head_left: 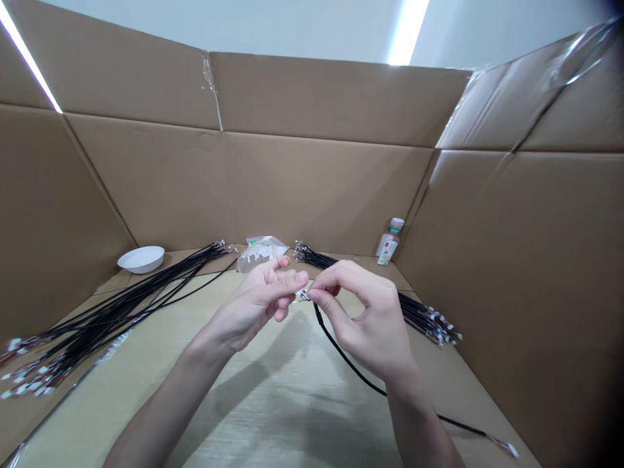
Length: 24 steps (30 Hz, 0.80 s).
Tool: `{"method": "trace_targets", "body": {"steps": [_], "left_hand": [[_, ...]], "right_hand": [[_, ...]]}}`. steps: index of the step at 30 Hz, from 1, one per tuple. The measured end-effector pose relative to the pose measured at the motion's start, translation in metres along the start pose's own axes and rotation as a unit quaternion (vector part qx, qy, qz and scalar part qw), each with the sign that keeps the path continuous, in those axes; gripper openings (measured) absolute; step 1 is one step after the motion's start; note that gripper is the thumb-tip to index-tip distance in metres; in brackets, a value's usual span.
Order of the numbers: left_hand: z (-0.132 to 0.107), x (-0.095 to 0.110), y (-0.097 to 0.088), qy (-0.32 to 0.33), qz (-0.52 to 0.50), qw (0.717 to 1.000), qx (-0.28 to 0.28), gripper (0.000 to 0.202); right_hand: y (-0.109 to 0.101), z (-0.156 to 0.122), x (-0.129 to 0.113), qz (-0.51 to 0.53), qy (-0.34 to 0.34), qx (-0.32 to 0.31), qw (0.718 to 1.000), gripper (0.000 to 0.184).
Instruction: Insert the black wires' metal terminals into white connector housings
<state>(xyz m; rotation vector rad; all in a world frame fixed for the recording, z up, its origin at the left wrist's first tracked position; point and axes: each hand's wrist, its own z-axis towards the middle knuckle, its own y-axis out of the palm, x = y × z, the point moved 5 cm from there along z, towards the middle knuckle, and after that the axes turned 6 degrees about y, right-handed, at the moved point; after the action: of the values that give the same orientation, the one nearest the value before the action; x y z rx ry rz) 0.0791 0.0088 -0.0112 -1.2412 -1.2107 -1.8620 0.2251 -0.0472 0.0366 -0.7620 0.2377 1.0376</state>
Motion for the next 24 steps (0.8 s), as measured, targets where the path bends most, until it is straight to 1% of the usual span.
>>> {"method": "trace_targets", "body": {"steps": [1, 3, 6, 8, 10, 15, 18, 21, 24], "left_hand": [[0.001, 0.0, 0.0, 0.007, 0.002, 1.0, 0.007, 0.056], [0.001, 0.0, -0.001, 0.029, 0.015, 0.999, 0.015, 0.056], [0.001, 0.002, -0.001, 0.056, 0.03, 0.998, 0.02, 0.056], [0.002, 0.002, -0.001, 0.057, 0.022, 0.998, 0.026, 0.055], [0.003, 0.0, -0.002, 0.042, 0.005, 0.998, 0.035, 0.053], [0.006, -0.007, -0.003, -0.025, -0.055, 0.997, 0.045, 0.043], [0.007, -0.01, -0.003, -0.051, -0.09, 0.993, 0.05, 0.039], [0.007, -0.011, -0.004, -0.053, -0.096, 0.993, 0.053, 0.04], [0.007, -0.01, -0.004, -0.03, -0.062, 0.997, 0.046, 0.043]], "right_hand": [[0.0, -0.001, -0.001, -0.029, -0.014, 0.01, 0.999, 0.018], [0.001, -0.003, -0.005, -0.091, -0.065, 0.021, 0.993, 0.02], [0.004, -0.006, -0.008, -0.159, -0.142, 0.02, 0.977, 0.022], [0.006, -0.007, -0.009, -0.19, -0.172, 0.026, 0.966, 0.024], [0.007, -0.007, -0.008, -0.209, -0.194, 0.029, 0.958, 0.024], [0.007, -0.006, -0.005, -0.208, -0.209, 0.03, 0.955, 0.026], [0.007, -0.006, -0.003, -0.201, -0.213, 0.025, 0.956, 0.027], [0.007, -0.005, -0.002, -0.208, -0.202, 0.019, 0.957, 0.028], [0.008, -0.004, -0.002, -0.219, -0.195, 0.02, 0.956, 0.026]]}}
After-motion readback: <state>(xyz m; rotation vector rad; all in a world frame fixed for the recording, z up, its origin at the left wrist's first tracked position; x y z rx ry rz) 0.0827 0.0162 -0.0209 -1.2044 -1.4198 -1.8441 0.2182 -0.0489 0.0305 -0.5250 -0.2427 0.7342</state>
